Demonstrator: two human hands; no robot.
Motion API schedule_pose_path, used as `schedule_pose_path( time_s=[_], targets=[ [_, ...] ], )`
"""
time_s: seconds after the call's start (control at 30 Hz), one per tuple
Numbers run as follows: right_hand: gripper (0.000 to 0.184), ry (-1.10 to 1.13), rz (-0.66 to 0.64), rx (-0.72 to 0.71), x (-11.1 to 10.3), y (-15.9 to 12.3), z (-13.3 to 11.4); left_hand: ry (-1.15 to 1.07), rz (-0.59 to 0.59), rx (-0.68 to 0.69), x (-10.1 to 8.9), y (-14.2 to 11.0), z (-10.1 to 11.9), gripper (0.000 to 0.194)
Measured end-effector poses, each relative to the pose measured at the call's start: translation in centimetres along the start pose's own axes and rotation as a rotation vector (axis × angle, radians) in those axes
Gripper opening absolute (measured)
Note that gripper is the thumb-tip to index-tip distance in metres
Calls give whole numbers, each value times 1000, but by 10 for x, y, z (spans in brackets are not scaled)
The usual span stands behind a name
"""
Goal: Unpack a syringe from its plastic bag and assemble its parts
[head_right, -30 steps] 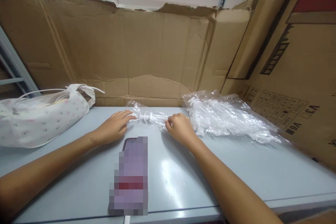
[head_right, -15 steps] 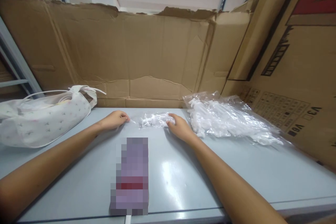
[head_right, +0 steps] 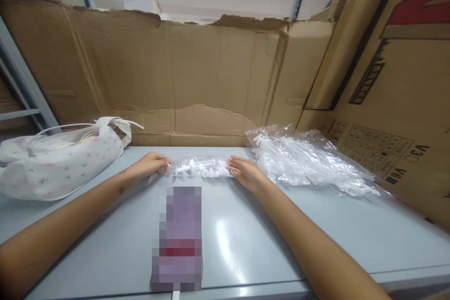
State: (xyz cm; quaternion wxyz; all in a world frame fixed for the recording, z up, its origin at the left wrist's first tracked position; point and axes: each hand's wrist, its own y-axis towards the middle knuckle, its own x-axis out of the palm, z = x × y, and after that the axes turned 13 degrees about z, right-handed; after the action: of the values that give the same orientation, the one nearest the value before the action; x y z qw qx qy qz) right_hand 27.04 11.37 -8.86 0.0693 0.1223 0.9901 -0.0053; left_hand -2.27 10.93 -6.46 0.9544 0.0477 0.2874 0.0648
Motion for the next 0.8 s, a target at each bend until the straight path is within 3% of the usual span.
schedule_pose_path(
  time_s=[0.23,0.4,0.6,0.7,0.8],
  targets=[
    [58,151,-53,34,-2,-9,-3,-75,14,20,-6,-5,1,28],
    [61,376,-52,62,0,-14,-6,-131,22,13,-8,-6,-1,21],
    [34,454,56,179,2,-8,1,-354,71,-65,-8,-7,1,22],
    [23,417,27,167,4,-7,5,-500,-4,-94,-9,-8,1,16],
    [16,367,-38,159,6,-9,5,-593,-126,-87,-10,-10,2,23]
  ],
)
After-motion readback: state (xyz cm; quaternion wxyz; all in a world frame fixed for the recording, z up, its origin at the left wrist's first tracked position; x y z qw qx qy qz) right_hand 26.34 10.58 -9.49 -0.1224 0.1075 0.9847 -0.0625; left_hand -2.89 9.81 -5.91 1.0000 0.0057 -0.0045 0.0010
